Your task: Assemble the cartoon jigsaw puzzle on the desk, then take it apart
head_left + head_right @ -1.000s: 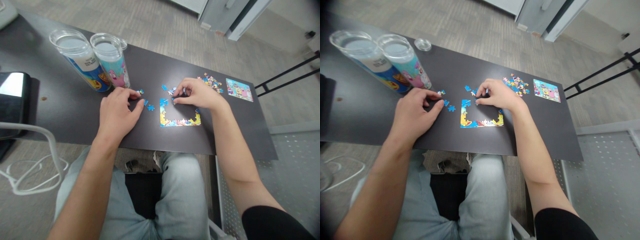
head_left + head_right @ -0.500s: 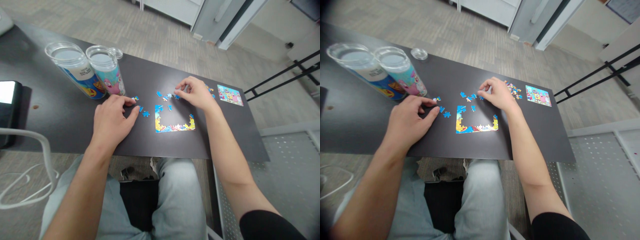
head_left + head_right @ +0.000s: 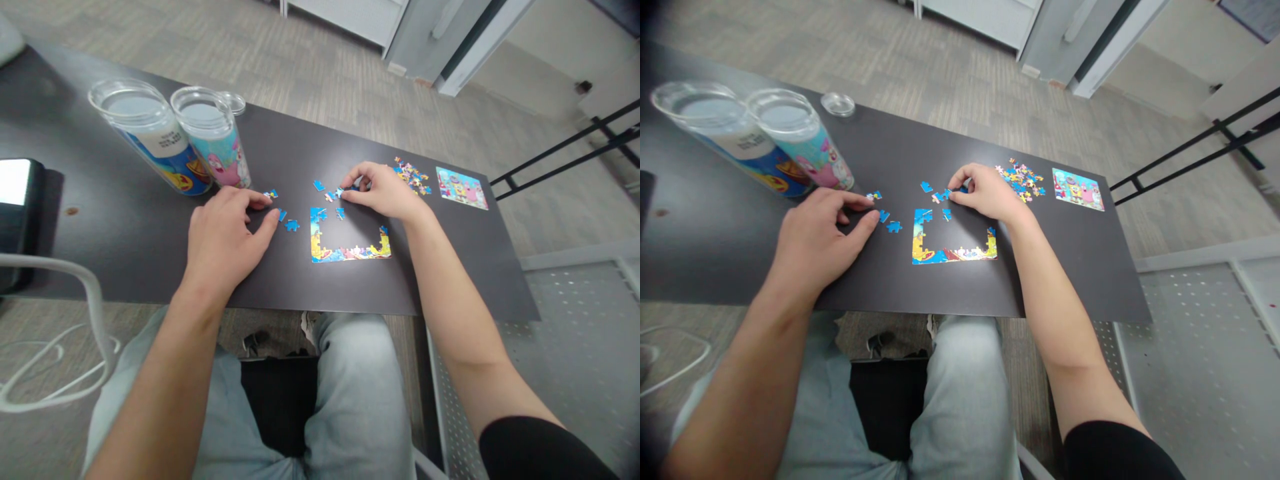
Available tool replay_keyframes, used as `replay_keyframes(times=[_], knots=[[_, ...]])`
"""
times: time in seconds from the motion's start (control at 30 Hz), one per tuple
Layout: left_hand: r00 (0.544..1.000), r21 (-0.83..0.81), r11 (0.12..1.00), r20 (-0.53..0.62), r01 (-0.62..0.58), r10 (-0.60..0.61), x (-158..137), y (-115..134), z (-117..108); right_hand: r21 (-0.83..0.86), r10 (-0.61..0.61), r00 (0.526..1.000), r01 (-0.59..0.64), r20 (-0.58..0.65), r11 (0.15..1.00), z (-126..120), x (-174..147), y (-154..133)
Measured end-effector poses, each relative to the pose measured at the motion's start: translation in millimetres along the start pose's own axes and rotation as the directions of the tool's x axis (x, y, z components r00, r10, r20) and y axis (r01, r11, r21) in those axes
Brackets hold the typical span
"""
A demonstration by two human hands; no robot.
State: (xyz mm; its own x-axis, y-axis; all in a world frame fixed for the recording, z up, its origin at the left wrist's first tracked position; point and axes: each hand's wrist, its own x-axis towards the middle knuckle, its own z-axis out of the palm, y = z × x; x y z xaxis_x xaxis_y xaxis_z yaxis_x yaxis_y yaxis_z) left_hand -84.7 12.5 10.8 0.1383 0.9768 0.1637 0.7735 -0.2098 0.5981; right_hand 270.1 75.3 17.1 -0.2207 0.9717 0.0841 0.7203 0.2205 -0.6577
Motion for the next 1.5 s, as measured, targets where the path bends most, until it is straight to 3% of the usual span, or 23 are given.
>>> replay_keyframes(times=[0.57, 1.03, 1.27, 1.4, 1.5], knots=[[1.000, -0.011, 1.000, 0.000, -0.003, 0.003, -1, 0, 0, 0.109, -0.064, 0.994, 0.054, 0.085, 0.993, -2, -2, -1], [1.000, 0.006, 1.000, -0.006, -0.002, 0.002, 0, -1, 2, 0.301, -0.096, 0.979, 0.038, 0.182, 0.953, -4, -3, -4], [1.000, 0.006, 1.000, -0.014, -0.022, 0.022, 2, -8, 4, 0.118, 0.019, 0.999, -0.022, 0.025, 0.993, -13, 0, 9], [0.998, -0.055, 0.998, -0.055, -0.030, 0.027, 2, -14, 6, -0.045, 0.019, 0.996, -0.023, -0.090, 0.999, -21, -2, 6], [0.996, -0.100, 0.994, -0.085, -0.048, 0.040, 3, -19, 8, -0.119, 0.012, 0.996, -0.022, -0.088, 0.993, -26, -5, 2]])
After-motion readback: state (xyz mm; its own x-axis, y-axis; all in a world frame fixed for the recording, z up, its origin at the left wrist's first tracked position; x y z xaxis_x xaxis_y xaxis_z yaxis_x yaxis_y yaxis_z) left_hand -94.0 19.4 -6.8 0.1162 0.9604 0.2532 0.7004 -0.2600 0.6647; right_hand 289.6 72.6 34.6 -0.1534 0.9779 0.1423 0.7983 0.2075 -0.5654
